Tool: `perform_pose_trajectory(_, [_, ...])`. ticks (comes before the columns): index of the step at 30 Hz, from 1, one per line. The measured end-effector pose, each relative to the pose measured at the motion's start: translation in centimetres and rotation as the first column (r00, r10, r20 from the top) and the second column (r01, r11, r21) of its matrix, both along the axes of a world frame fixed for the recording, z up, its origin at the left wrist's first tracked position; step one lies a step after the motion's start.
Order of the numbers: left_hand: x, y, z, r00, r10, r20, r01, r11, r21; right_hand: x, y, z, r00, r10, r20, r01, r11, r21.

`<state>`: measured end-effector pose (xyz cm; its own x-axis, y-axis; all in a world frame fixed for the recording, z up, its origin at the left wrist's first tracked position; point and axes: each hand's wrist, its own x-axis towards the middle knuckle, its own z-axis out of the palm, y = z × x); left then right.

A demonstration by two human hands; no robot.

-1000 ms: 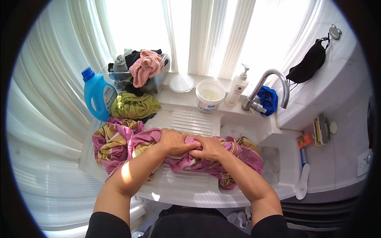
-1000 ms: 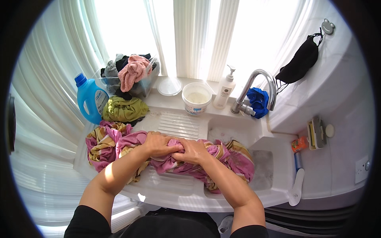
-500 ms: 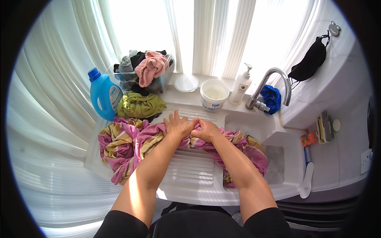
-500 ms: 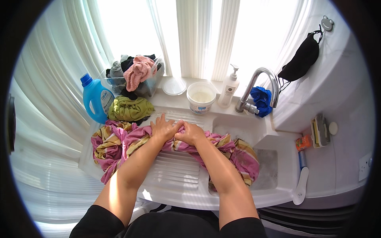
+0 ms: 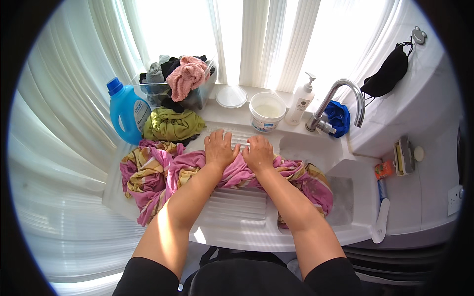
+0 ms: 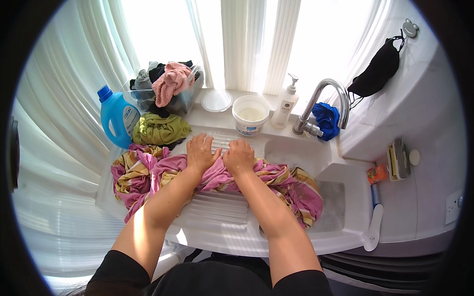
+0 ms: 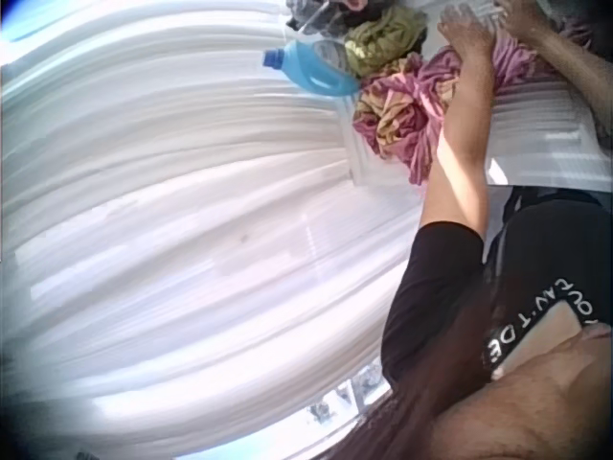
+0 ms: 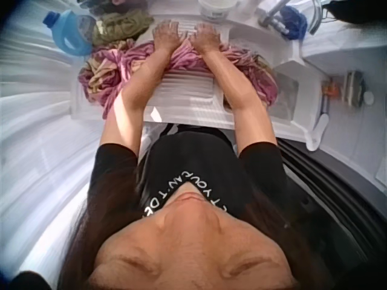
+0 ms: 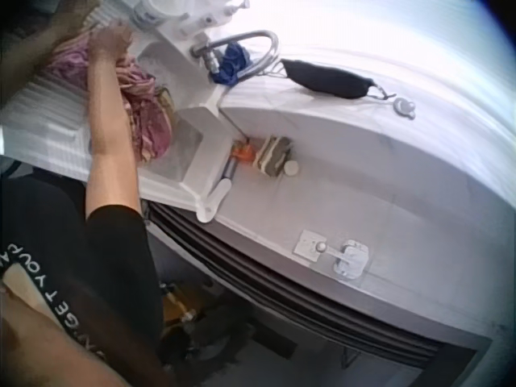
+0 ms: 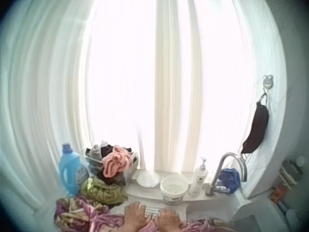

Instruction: The person washes a pink and yellow cloth in a utility sink by scrubbing it against a built-in washboard and wringing it out by hand.

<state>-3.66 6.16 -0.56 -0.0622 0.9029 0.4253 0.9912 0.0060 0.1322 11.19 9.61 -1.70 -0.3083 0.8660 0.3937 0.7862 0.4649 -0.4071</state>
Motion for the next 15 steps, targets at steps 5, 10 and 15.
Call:
perform_pose_trajectory(5, [-1.0, -1.4, 2.1, 0.989, -0.097, 0.115, 0.149, 0.746, -0.650, 1.1, -1.5, 3.2, 0.916, 0.289, 0.279, -0.142, 0.883, -0.447])
perform_pose_trajectory(10, [0.7, -13.8, 4.1, 0.867, -0.478, 0.139, 0.469, 0.878, 0.092, 6.6, -12.7, 4.4, 0.879, 0.428, 0.209, -0.456, 0.884, 0.105])
perform_pose_trajectory(15, [1.5, -8.1, -0.3, 0.966, -0.203, 0.162, 0.179, 0.973, 0.148, 2.6, -8.9, 1.3, 0.972, 0.219, 0.081, -0.225, 0.972, 0.071])
